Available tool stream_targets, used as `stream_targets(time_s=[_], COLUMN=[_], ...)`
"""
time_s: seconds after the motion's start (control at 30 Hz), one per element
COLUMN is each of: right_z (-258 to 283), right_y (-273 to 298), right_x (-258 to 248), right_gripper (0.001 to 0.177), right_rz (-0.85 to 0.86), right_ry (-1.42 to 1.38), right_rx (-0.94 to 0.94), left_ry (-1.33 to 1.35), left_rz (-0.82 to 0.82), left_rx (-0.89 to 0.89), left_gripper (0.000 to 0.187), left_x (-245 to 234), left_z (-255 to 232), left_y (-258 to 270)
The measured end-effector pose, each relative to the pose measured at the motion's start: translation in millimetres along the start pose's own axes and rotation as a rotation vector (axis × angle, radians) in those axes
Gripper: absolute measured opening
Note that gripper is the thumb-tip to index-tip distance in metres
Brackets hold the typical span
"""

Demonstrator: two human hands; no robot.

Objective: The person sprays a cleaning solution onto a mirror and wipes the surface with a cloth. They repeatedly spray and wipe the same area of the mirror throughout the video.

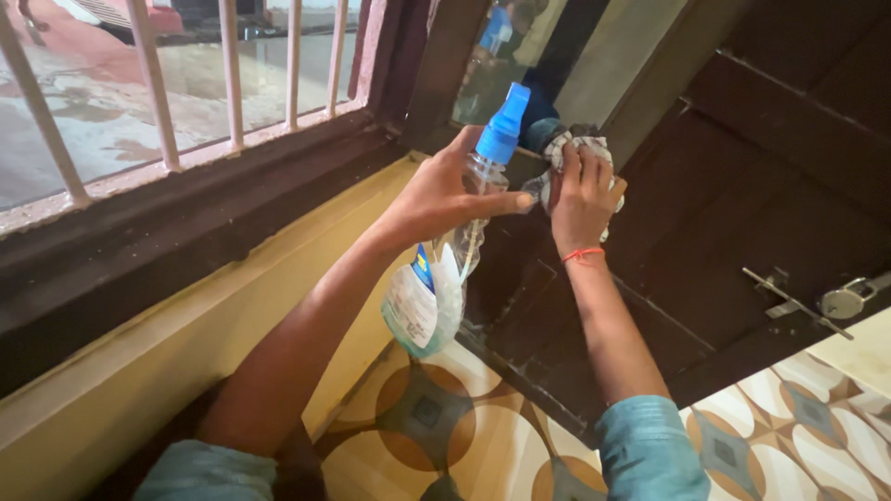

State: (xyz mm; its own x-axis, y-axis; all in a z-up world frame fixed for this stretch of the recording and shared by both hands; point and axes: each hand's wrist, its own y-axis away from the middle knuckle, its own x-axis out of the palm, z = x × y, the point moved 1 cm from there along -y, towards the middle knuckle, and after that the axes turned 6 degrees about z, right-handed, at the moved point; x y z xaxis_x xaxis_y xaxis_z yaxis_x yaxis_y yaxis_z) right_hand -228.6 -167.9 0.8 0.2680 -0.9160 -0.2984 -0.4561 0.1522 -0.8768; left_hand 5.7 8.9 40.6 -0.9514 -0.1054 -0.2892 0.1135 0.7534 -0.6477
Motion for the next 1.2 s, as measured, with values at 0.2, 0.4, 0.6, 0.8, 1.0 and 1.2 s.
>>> stream_targets(time_s=[0.2,0.4,0.6,0.8,1.0,1.2], right_z=[-31.2,-45.7,-27.1,-4.8,-4.9,-8.4], right_y=[-58.3,-130.8,-75.8,-11.3,-35.2,-128.1], right_x=[1.1,-14.7,0.1,5.9,1.5,1.9], right_gripper=[0.034,0.039,0.047,0.046,0.038,0.041], right_rz=[-0.107,-0.185,-0.164,-0.002,-0.05,-0.218], right_ry=[0.179,0.039,0.089,-0.019,-0.001,-0.064], right_rx=[0.028,0.134,0.114,0.07,0.038,0.178], left_ry=[-0.029,-0.063,-0.086,-0.022,-0.061,-0.047], left_rz=[0.003,-0.042,-0.022,0.004,-0.03,-0.097], left_rx=[-0.093,-0.125,-0.121,-0.065,-0.069,-0.099], left_gripper=[0.089,0.091,0.087,0.088,0.085,0.086], left_x=[-5.0,-15.2,-9.4,0.7,-7.2,-22.3], left_z=[6.7,9.1,8.5,-0.1,-0.4,-0.2], left_y=[-4.1,-4.8,-5.0,-1.1,-1.2,-2.3])
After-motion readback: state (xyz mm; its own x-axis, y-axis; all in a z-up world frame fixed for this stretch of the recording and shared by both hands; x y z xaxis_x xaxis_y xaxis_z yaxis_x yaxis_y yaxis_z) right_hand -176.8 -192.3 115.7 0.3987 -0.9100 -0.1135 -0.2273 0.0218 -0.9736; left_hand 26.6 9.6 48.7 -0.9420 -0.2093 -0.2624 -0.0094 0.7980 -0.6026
